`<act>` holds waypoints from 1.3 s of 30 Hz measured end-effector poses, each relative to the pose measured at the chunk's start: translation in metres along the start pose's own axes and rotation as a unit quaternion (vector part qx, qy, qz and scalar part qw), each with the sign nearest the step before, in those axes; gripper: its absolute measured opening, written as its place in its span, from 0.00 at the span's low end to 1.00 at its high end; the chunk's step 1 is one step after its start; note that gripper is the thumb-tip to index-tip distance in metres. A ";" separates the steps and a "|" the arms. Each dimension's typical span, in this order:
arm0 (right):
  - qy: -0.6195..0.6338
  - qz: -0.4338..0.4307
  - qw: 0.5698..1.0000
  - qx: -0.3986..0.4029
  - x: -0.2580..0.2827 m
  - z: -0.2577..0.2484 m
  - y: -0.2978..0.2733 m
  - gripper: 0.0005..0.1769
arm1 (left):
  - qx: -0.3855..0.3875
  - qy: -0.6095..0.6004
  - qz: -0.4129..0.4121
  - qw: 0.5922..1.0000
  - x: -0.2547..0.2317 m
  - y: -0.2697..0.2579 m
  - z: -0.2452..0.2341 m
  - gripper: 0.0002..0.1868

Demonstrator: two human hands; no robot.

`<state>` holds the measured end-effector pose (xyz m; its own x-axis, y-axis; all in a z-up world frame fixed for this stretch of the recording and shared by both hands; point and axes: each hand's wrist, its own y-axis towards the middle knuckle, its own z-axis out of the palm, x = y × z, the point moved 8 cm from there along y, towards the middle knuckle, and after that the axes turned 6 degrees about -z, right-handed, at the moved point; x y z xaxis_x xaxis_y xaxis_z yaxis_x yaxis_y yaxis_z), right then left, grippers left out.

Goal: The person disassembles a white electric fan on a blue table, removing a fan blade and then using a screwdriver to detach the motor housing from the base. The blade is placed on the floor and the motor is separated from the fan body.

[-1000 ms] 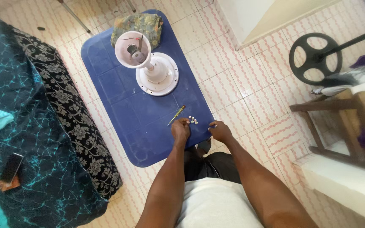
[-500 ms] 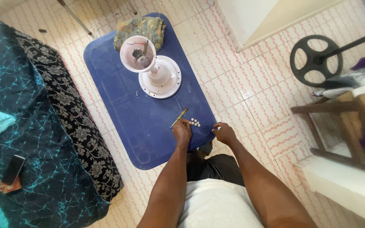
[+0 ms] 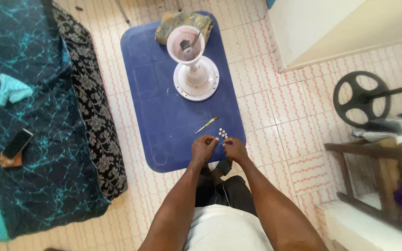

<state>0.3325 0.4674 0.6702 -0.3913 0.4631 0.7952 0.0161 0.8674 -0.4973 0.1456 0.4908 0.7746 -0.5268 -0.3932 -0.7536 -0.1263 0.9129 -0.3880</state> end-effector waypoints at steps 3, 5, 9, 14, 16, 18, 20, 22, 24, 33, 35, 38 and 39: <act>-0.036 -0.008 0.999 0.014 0.013 0.023 -0.013 0.14 | 0.002 -0.032 -0.014 0.999 0.020 -0.018 0.003 0.18; -0.054 -0.017 0.998 0.003 0.027 0.034 -0.024 0.14 | -0.007 -0.030 -0.016 0.999 0.032 -0.030 -0.003 0.17; -0.094 -0.037 0.995 -0.004 0.053 0.053 -0.037 0.18 | 0.007 0.019 -0.014 1.000 0.055 -0.029 -0.027 0.15; -0.225 -0.118 0.967 -0.014 0.102 0.097 -0.030 0.28 | -0.021 0.032 -0.044 0.998 0.093 -0.009 -0.067 0.13; -0.191 -0.079 0.978 -0.018 0.116 0.120 -0.014 0.25 | -0.015 0.038 -0.028 0.999 0.098 0.011 -0.077 0.13; -0.172 -0.045 0.983 -0.033 0.118 0.136 -0.002 0.23 | 0.012 0.050 0.009 0.999 0.099 0.031 -0.082 0.13; -0.158 -0.020 0.985 -0.062 0.116 0.150 0.000 0.22 | 0.053 0.088 0.034 0.994 0.107 0.044 -0.093 0.12; -0.131 0.012 0.986 -0.102 0.113 0.166 0.000 0.22 | 0.094 0.122 0.060 0.986 0.111 0.062 -0.112 0.11; -0.099 0.054 0.985 -0.131 0.110 0.185 0.007 0.21 | 0.130 0.134 0.076 0.979 0.110 0.079 -0.125 0.11; -0.125 0.111 0.963 -0.211 0.140 0.223 -0.038 0.32 | 0.232 0.190 0.113 0.947 0.116 0.089 -0.160 0.10; -0.160 0.135 0.956 -0.207 0.147 0.212 -0.038 0.40 | 0.228 0.199 0.112 0.947 0.124 0.088 -0.162 0.11; -0.152 0.170 0.956 -0.183 0.151 0.193 -0.027 0.44 | 0.252 0.204 0.099 0.941 0.132 0.090 -0.165 0.11; -0.153 0.176 0.954 -0.186 0.151 0.185 -0.021 0.46 | 0.265 0.204 0.094 0.938 0.135 0.092 -0.166 0.11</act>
<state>0.1032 0.4853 0.7363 -0.5508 0.7129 0.4340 0.5004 0.6982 -0.5119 -0.0766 0.5397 0.7254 -0.7891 -0.0579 -0.6116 0.3795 0.7368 -0.5595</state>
